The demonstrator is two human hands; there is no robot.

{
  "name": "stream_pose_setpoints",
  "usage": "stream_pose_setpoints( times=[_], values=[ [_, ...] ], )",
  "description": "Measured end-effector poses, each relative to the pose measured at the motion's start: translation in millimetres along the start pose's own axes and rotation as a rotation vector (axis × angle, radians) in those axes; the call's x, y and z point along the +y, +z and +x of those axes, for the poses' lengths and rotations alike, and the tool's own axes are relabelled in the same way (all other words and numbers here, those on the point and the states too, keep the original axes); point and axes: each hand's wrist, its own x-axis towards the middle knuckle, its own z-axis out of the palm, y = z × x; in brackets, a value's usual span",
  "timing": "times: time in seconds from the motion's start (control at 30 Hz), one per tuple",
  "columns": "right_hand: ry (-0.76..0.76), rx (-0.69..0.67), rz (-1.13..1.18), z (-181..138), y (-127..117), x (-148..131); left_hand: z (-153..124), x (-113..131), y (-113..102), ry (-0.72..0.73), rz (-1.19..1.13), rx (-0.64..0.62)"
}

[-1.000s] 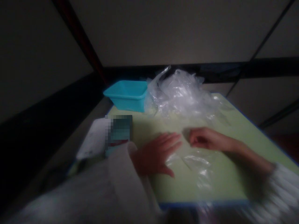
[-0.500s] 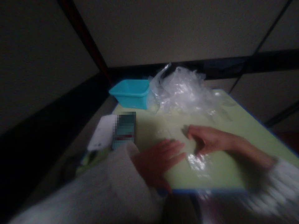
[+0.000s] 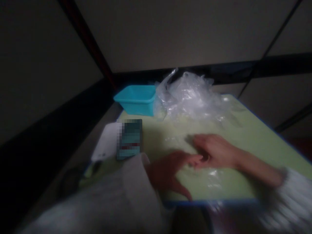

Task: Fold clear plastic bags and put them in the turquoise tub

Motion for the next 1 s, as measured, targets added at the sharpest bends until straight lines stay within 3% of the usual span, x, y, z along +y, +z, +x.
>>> stream_pose_setpoints(
  times=[0.17, 0.3, 0.47, 0.63, 0.8, 1.0],
  values=[
    [-0.050, -0.029, 0.065, -3, -11, 13, -9, -8, 6, -0.030, -0.254, 0.072],
    [-0.001, 0.071, 0.070, -3, -4, 17, -10, -5, 7, -0.033, -0.087, 0.076],
    [0.002, 0.119, 0.159, 1, 21, 12, -3, -4, 9, 0.164, 0.338, -0.158],
    [-0.030, 0.059, 0.076, 0, 41, 14, -2, -2, 6, 0.177, 0.441, -0.357],
    [0.014, 0.036, -0.004, -4, 43, 35, -2, 2, 2, 0.161, 0.460, -0.379],
    [0.218, 0.017, -0.078, -12, 41, 81, -3, 2, 3, 0.150, 0.462, -0.380]
  ],
)
